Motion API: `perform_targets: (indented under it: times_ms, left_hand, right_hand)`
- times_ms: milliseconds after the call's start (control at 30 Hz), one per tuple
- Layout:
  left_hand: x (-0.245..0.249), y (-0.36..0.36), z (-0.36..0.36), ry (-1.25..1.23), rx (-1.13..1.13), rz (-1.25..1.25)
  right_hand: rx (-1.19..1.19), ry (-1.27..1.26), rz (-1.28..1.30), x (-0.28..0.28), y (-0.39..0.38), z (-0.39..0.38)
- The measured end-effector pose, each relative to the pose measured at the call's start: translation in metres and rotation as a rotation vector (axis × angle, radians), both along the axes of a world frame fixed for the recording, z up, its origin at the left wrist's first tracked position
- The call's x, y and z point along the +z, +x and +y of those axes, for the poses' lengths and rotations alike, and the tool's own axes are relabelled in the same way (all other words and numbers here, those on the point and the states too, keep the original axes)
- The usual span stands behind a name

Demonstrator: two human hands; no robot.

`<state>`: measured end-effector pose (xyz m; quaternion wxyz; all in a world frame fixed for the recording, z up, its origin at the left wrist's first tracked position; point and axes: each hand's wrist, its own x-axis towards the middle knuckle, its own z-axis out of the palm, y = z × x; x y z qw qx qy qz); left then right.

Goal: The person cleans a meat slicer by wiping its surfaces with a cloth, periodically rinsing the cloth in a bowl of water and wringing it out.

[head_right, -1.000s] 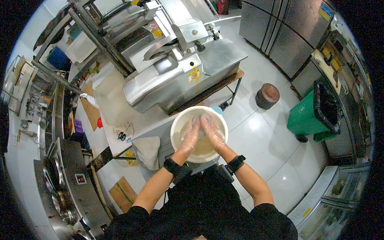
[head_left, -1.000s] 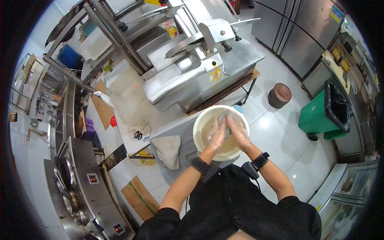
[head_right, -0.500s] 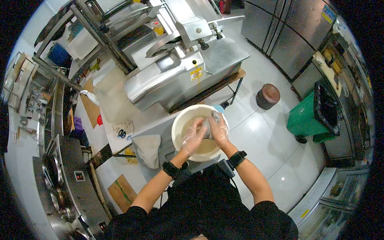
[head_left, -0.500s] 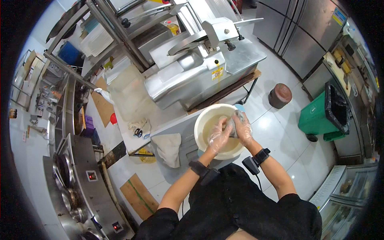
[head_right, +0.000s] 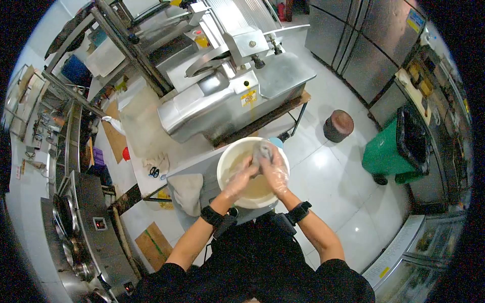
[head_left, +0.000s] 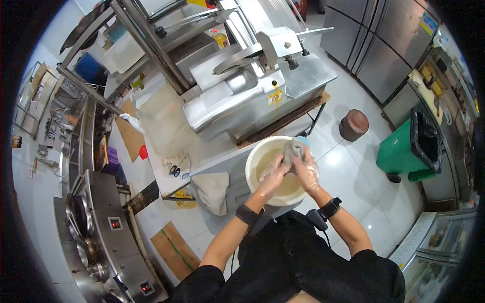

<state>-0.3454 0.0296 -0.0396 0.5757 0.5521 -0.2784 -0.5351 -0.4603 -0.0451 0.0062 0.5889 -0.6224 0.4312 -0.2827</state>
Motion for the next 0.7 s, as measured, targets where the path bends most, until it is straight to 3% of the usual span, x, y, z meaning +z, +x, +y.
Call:
perform_targets:
  times_ms: [33,100,133,200,233,300,333,400,533,600,700]
  left_hand:
    - [0.012,0.005,0.0,-0.001,0.002,-0.001]
    - [0.038,0.022,0.003,0.072,-0.171,-0.186]
    - [0.033,0.028,0.006,0.071,-0.175,-0.187]
    - [0.016,0.04,0.004,0.019,-0.329,-0.416]
    - [0.024,0.037,0.002,0.016,-0.327,-0.418]
    - [0.044,0.021,0.006,0.198,-0.024,0.211]
    - [0.043,0.018,0.006,0.199,-0.026,0.207]
    - [0.041,0.012,-0.001,0.151,-0.118,0.494]
    - [0.049,-0.004,0.001,0.182,0.014,0.297]
    - [0.026,0.005,-0.002,0.182,-0.057,0.312]
    - [0.03,0.004,-0.001,0.129,-0.102,0.295]
  right_hand:
    - [-0.09,-0.041,0.09,0.008,0.0,-0.003]
    - [-0.017,-0.033,0.088,0.003,-0.007,-0.015]
    - [0.054,-0.029,0.085,-0.001,-0.01,-0.019]
    - [-0.007,-0.047,0.046,0.001,-0.009,-0.02]
    - [-0.049,-0.078,0.086,0.01,-0.009,-0.019]
    - [-0.09,-0.099,0.127,0.009,-0.01,-0.011]
    - [0.0,-0.141,0.18,0.009,-0.007,-0.008]
    - [0.111,-0.184,0.284,0.016,-0.003,-0.005]
    - [0.116,-0.204,0.256,0.013,0.002,0.001]
    - [0.206,-0.45,0.298,0.013,0.0,0.005]
    - [0.228,-0.462,0.276,-0.01,-0.004,-0.016]
